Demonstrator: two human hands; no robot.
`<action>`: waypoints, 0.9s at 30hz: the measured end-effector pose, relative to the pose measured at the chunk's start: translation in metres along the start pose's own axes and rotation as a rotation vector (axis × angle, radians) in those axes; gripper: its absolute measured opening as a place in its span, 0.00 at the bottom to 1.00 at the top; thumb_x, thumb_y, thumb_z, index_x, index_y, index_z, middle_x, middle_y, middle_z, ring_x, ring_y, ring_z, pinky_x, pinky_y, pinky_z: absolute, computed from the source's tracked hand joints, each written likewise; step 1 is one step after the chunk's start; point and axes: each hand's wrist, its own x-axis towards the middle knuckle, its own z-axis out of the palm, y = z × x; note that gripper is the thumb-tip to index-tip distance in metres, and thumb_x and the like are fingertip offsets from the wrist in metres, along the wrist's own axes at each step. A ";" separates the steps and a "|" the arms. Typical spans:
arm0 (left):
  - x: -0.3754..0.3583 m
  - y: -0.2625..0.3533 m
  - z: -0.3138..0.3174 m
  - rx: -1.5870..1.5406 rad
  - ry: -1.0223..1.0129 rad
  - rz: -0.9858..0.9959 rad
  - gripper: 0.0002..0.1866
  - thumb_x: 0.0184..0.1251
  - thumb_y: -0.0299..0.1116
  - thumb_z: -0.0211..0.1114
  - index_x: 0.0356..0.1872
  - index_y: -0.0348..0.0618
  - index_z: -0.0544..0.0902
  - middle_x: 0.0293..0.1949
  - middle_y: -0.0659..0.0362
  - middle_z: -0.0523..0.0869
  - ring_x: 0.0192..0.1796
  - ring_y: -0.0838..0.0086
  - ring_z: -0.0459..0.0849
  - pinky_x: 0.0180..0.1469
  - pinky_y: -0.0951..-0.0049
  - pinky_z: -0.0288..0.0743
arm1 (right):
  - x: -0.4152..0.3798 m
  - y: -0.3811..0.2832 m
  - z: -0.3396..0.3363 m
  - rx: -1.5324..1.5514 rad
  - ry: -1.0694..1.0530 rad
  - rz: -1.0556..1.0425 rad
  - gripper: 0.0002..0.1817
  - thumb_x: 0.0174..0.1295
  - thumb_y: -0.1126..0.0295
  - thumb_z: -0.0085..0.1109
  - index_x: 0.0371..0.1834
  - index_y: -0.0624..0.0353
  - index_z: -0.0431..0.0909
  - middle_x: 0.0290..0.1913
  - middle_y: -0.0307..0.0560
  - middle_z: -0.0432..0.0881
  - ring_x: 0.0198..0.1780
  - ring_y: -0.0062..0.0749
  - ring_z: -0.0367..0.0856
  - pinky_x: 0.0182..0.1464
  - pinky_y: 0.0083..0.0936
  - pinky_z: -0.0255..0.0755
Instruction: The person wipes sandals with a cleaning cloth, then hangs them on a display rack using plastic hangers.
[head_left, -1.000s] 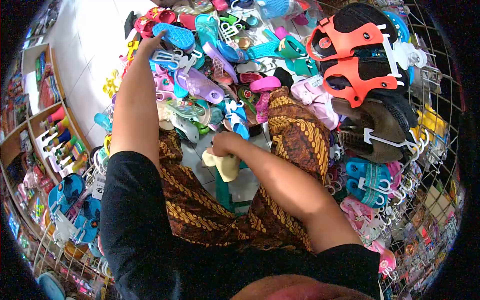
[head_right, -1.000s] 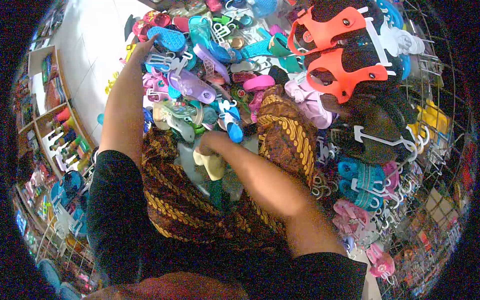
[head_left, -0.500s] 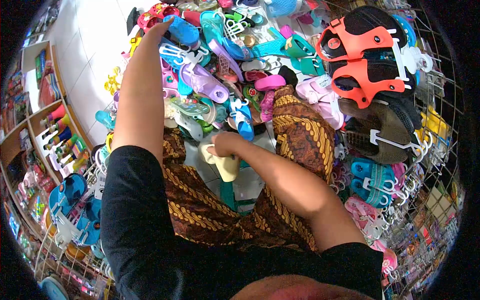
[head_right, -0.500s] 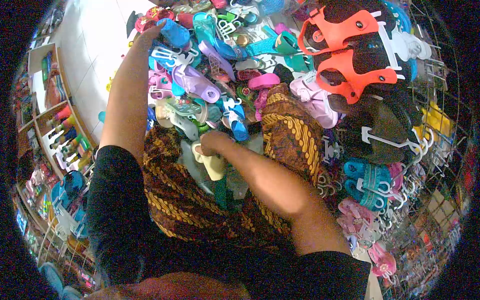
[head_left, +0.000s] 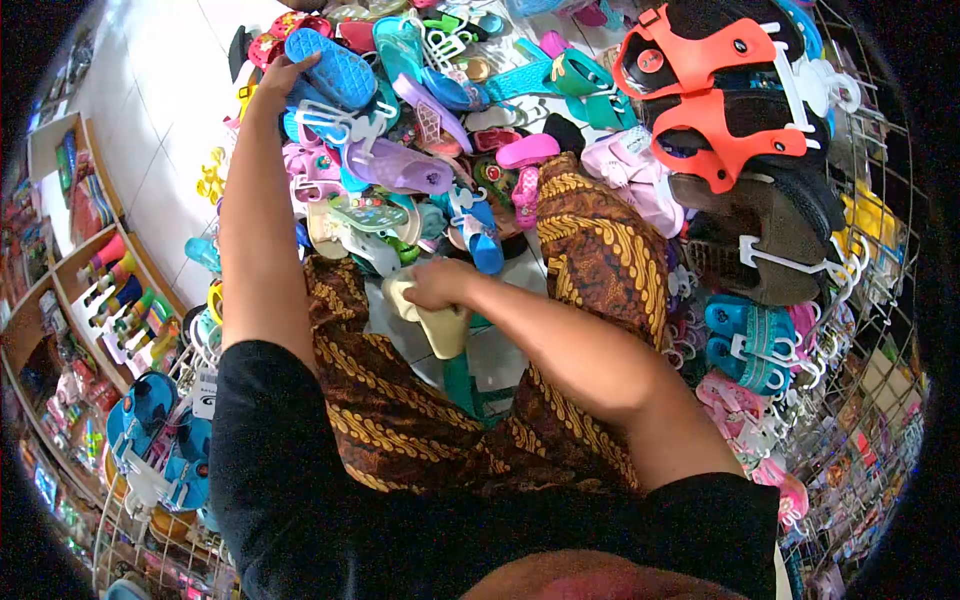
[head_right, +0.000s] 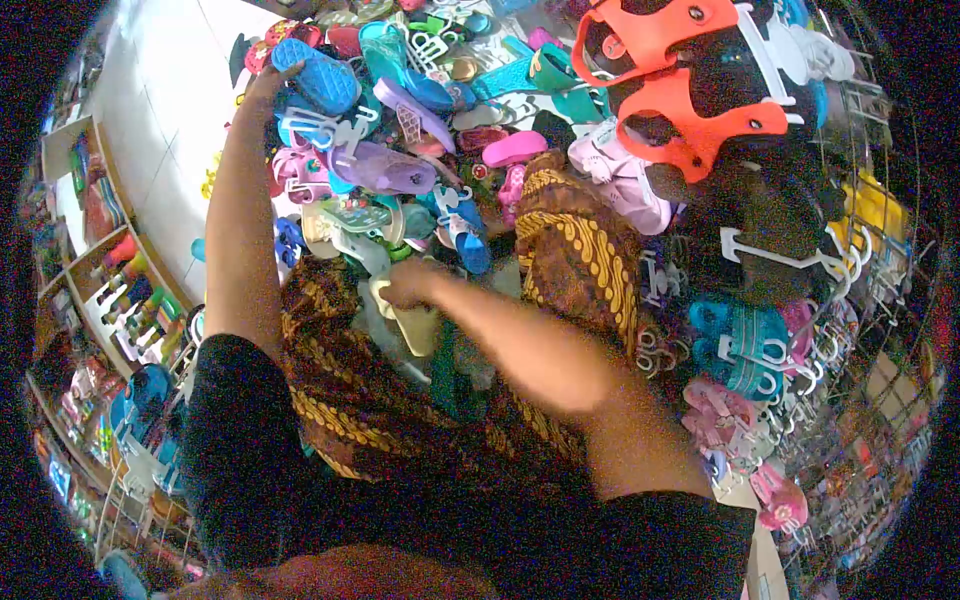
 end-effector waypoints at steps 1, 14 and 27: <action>-0.016 0.003 0.000 0.004 -0.026 0.048 0.26 0.54 0.43 0.76 0.47 0.36 0.80 0.44 0.55 0.85 0.43 0.71 0.84 0.47 0.69 0.78 | 0.008 0.003 0.004 -0.037 -0.030 -0.024 0.31 0.59 0.45 0.48 0.54 0.61 0.77 0.53 0.60 0.80 0.50 0.53 0.81 0.55 0.43 0.72; -0.195 0.064 0.068 0.698 0.842 0.404 0.29 0.51 0.52 0.74 0.33 0.36 0.71 0.23 0.51 0.80 0.26 0.56 0.80 0.32 0.60 0.73 | 0.007 -0.003 -0.006 0.031 0.211 -0.060 0.31 0.55 0.47 0.49 0.44 0.68 0.81 0.45 0.64 0.82 0.48 0.56 0.81 0.50 0.44 0.73; -0.350 0.115 0.157 0.727 0.774 1.133 0.23 0.41 0.41 0.81 0.32 0.42 0.76 0.29 0.56 0.79 0.31 0.63 0.78 0.41 0.63 0.72 | -0.062 -0.031 -0.126 1.861 -0.027 -0.761 0.39 0.59 0.31 0.46 0.56 0.57 0.75 0.47 0.56 0.82 0.50 0.41 0.81 0.56 0.41 0.72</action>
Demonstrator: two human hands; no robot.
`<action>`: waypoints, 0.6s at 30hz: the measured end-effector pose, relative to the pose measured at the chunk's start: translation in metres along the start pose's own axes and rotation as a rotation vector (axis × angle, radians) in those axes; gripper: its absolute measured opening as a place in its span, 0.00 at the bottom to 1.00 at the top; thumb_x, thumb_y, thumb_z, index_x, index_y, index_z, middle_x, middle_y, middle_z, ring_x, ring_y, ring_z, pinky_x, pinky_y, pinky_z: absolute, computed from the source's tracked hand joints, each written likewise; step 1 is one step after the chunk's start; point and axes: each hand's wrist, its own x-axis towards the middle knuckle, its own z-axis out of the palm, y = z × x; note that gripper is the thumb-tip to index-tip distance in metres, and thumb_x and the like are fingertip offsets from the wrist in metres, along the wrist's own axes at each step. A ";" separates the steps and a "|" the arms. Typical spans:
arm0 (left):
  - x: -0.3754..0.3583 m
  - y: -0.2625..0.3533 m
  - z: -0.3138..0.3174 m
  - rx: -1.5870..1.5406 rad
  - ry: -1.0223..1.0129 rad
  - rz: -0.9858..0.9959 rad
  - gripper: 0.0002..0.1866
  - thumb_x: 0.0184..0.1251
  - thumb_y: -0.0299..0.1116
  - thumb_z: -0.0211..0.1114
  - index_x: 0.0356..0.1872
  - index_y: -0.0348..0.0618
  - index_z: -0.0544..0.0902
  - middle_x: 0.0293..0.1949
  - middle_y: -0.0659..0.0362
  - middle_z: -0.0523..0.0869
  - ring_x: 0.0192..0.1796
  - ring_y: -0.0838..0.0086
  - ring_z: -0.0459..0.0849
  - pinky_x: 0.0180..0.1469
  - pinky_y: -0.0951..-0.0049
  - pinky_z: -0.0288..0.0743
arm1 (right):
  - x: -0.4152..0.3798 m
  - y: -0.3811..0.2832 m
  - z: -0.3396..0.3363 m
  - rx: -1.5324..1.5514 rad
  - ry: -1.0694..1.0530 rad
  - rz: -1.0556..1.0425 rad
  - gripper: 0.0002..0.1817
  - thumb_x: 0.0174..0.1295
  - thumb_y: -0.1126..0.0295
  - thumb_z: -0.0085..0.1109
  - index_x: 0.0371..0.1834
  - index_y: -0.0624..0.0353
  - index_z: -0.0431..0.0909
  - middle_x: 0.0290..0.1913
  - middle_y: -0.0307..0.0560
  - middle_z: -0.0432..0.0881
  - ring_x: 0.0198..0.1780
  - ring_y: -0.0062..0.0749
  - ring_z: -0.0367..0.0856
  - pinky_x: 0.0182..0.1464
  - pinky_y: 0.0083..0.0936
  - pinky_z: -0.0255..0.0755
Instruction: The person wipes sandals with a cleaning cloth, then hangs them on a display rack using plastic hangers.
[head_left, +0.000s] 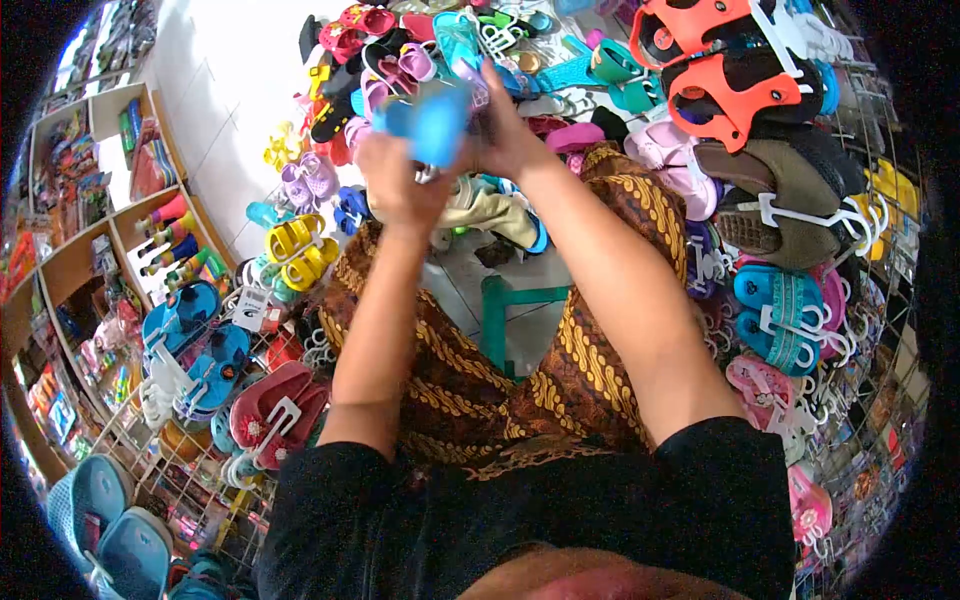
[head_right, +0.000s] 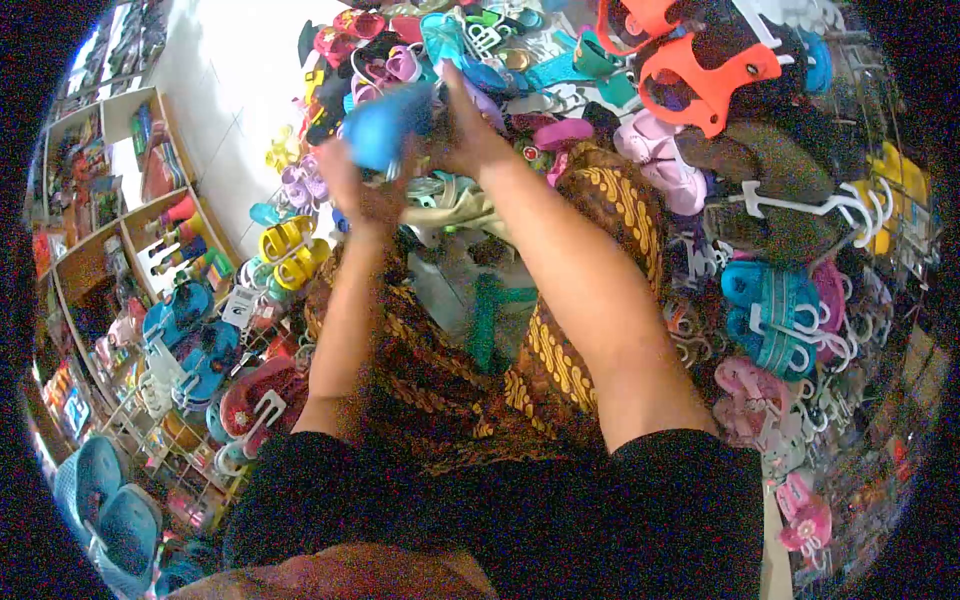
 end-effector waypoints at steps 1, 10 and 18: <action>-0.010 0.016 0.001 -0.097 -0.071 0.044 0.22 0.40 0.42 0.79 0.30 0.44 0.76 0.25 0.58 0.76 0.30 0.64 0.76 0.44 0.61 0.69 | 0.010 -0.004 -0.018 -0.061 -0.002 -0.004 0.33 0.61 0.36 0.49 0.48 0.58 0.78 0.42 0.54 0.83 0.44 0.38 0.82 0.52 0.38 0.75; -0.014 0.007 -0.020 -0.779 0.307 -1.062 0.24 0.58 0.51 0.66 0.38 0.39 0.74 0.32 0.61 0.73 0.33 0.75 0.71 0.39 0.75 0.66 | 0.017 -0.009 -0.024 -0.148 0.073 -0.098 0.23 0.56 0.61 0.50 0.52 0.65 0.74 0.40 0.51 0.83 0.37 0.36 0.83 0.42 0.29 0.79; -0.019 -0.080 0.008 -1.399 -0.365 -1.702 0.28 0.62 0.53 0.62 0.55 0.42 0.76 0.49 0.55 0.82 0.46 0.67 0.82 0.49 0.64 0.78 | 0.023 -0.006 -0.047 -0.262 -0.242 -0.002 0.31 0.49 0.60 0.48 0.55 0.70 0.73 0.45 0.53 0.81 0.43 0.37 0.82 0.51 0.32 0.76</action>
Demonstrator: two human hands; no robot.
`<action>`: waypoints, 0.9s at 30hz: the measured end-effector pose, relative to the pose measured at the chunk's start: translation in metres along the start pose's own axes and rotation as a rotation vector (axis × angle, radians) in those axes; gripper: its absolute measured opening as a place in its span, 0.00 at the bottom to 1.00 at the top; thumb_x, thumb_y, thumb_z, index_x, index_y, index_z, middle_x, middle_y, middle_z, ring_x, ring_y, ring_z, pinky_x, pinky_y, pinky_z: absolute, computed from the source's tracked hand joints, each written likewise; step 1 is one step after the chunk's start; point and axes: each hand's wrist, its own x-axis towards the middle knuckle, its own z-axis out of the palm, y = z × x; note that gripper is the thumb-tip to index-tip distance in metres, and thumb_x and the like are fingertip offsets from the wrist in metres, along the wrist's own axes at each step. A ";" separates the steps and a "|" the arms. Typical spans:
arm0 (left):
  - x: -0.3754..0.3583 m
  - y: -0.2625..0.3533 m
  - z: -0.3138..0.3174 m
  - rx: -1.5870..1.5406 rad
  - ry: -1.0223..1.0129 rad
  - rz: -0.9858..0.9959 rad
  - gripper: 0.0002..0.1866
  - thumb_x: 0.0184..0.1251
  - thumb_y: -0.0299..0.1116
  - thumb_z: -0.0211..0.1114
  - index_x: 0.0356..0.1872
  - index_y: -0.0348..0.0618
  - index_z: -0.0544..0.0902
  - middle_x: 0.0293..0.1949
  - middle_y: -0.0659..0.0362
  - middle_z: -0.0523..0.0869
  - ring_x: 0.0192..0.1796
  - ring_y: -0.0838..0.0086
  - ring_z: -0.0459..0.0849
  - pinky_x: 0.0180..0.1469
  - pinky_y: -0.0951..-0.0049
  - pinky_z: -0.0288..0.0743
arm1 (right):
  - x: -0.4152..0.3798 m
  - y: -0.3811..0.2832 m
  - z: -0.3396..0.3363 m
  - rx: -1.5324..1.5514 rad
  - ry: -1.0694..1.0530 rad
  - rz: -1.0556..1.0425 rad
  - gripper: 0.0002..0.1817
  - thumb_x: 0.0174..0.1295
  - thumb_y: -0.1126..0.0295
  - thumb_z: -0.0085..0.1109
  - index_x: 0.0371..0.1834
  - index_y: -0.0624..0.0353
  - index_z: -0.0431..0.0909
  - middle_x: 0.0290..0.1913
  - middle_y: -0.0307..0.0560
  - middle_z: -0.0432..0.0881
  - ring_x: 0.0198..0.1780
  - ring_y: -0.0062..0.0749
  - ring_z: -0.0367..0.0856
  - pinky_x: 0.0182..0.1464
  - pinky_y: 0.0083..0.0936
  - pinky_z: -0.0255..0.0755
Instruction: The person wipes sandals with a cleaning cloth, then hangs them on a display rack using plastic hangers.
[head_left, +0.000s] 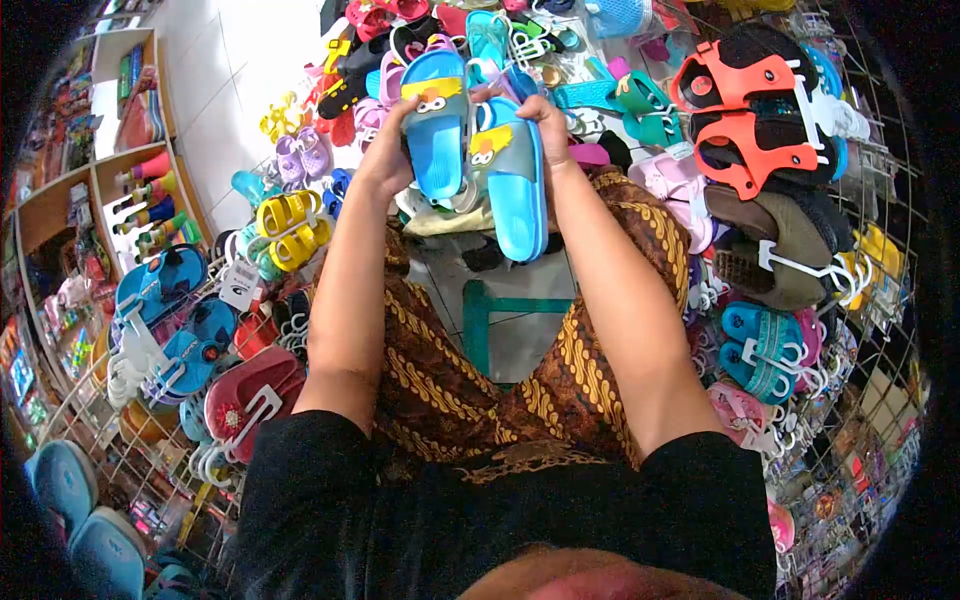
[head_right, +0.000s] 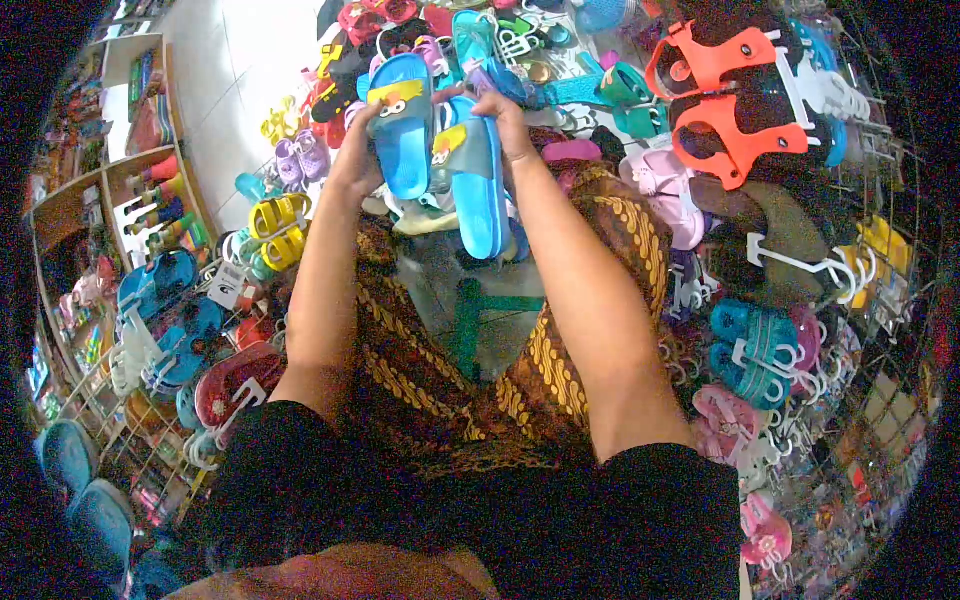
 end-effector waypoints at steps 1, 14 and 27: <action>0.003 0.002 0.002 0.013 -0.018 0.032 0.27 0.62 0.53 0.61 0.54 0.43 0.77 0.48 0.55 0.83 0.45 0.67 0.83 0.48 0.63 0.79 | -0.002 -0.007 0.019 -0.007 0.088 -0.067 0.29 0.52 0.57 0.48 0.51 0.70 0.75 0.44 0.52 0.82 0.43 0.38 0.82 0.51 0.31 0.75; 0.012 0.011 -0.025 -0.133 -0.057 -0.104 0.32 0.59 0.59 0.58 0.54 0.41 0.78 0.43 0.51 0.85 0.40 0.62 0.86 0.45 0.61 0.82 | 0.001 0.002 0.024 -0.040 0.310 0.074 0.25 0.59 0.52 0.48 0.40 0.66 0.80 0.40 0.50 0.83 0.41 0.35 0.82 0.50 0.29 0.75; 0.017 0.008 -0.027 -0.083 -0.012 -0.053 0.33 0.57 0.59 0.60 0.53 0.40 0.77 0.40 0.52 0.85 0.37 0.65 0.85 0.42 0.64 0.82 | 0.010 0.016 0.008 -0.271 0.492 -0.090 0.20 0.60 0.60 0.52 0.52 0.58 0.75 0.44 0.46 0.82 0.45 0.34 0.81 0.51 0.31 0.75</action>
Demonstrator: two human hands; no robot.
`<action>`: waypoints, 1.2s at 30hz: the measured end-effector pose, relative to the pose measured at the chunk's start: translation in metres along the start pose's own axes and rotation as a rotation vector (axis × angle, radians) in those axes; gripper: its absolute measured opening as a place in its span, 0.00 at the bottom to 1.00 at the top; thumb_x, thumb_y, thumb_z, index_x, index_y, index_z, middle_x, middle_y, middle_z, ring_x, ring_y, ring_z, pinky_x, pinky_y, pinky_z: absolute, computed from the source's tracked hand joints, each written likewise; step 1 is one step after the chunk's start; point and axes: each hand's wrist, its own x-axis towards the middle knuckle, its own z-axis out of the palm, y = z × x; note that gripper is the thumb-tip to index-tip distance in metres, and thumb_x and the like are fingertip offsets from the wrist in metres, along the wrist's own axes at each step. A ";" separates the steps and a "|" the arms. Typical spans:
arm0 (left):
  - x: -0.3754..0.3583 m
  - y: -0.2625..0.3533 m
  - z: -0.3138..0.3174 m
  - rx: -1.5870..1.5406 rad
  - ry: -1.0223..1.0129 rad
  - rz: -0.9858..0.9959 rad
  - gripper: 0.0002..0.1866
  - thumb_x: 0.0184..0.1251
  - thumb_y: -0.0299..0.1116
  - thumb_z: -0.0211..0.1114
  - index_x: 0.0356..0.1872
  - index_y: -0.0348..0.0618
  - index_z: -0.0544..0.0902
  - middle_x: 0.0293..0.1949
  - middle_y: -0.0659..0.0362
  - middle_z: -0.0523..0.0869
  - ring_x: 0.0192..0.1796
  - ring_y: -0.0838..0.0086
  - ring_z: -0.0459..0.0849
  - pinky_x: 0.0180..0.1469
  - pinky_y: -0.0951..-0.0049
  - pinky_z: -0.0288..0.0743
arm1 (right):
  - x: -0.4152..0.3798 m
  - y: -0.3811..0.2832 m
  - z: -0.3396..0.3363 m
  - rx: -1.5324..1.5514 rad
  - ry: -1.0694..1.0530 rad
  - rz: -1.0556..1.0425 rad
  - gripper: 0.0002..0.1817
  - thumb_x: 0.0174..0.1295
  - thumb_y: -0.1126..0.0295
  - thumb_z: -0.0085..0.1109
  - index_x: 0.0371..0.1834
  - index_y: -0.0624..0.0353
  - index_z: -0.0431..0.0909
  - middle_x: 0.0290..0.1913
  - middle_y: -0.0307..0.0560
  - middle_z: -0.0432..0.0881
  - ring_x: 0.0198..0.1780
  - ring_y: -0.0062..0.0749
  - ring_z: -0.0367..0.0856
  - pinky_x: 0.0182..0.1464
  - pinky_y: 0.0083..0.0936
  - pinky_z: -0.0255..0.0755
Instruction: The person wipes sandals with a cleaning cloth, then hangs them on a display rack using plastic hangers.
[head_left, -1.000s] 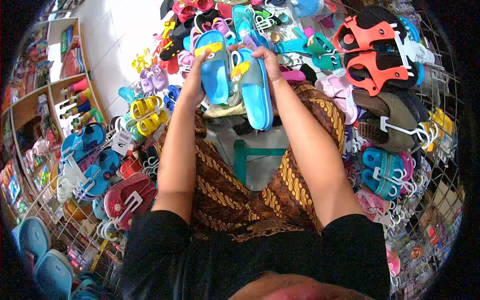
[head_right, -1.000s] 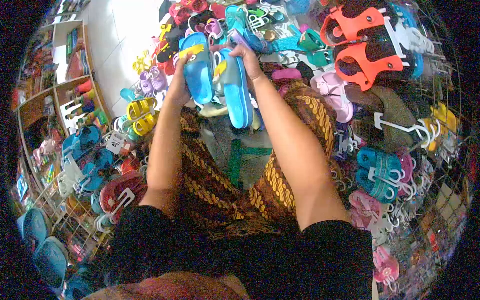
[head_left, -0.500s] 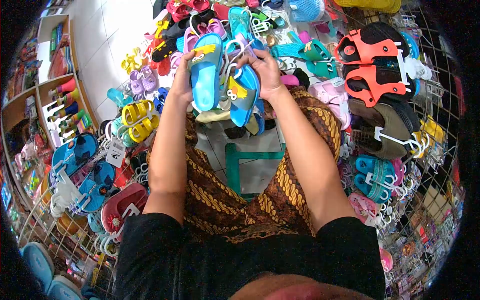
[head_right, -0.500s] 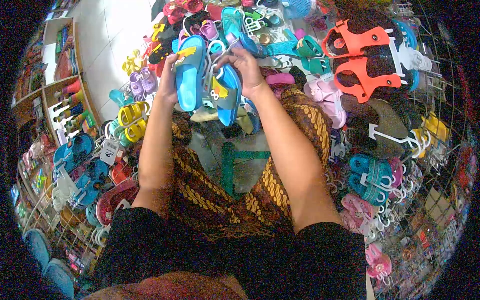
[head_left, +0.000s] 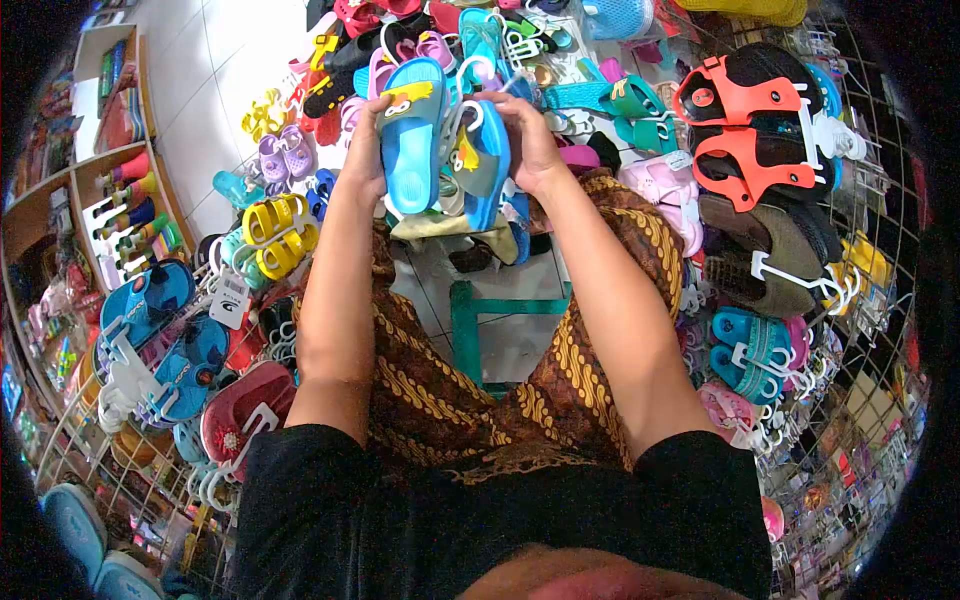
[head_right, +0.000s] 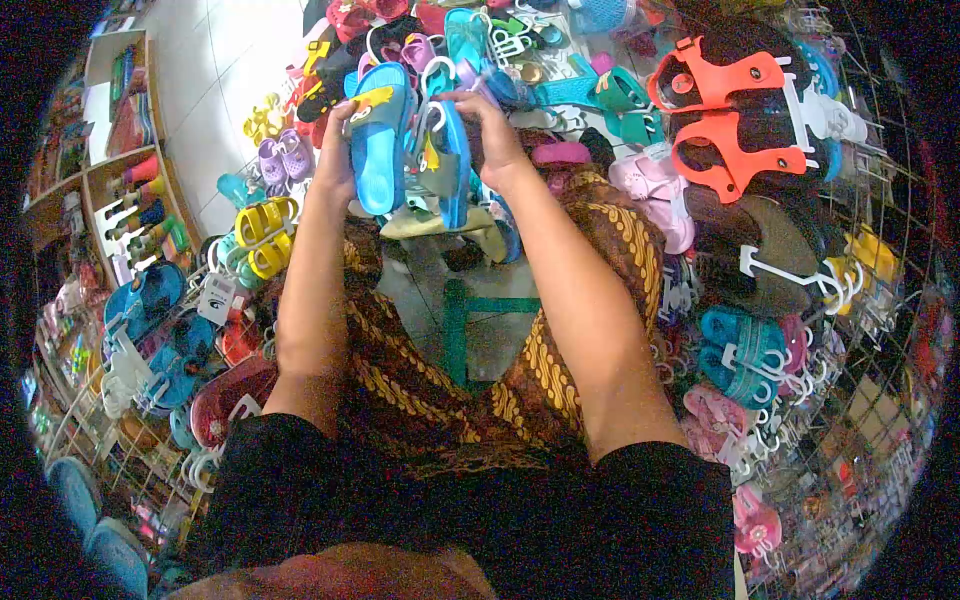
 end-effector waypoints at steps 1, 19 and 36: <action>0.002 0.001 -0.002 -0.004 -0.009 0.008 0.33 0.57 0.58 0.60 0.53 0.40 0.77 0.40 0.52 0.85 0.37 0.65 0.85 0.42 0.65 0.82 | 0.001 0.000 0.002 -0.084 0.028 -0.030 0.20 0.61 0.59 0.52 0.53 0.57 0.75 0.44 0.45 0.82 0.45 0.33 0.81 0.50 0.31 0.75; 0.006 -0.002 0.002 -0.152 -0.047 0.064 0.29 0.63 0.55 0.55 0.55 0.42 0.77 0.41 0.53 0.86 0.37 0.65 0.86 0.41 0.65 0.83 | -0.003 0.001 0.004 -0.350 0.107 -0.245 0.09 0.64 0.71 0.58 0.46 0.58 0.76 0.51 0.44 0.83 0.51 0.22 0.77 0.53 0.23 0.69; 0.005 -0.001 0.002 -0.183 -0.059 0.088 0.32 0.62 0.57 0.54 0.55 0.39 0.77 0.42 0.52 0.85 0.39 0.63 0.86 0.43 0.63 0.82 | -0.008 0.001 -0.001 -1.260 0.224 -0.728 0.10 0.56 0.69 0.63 0.41 0.56 0.83 0.36 0.51 0.84 0.39 0.43 0.82 0.42 0.35 0.73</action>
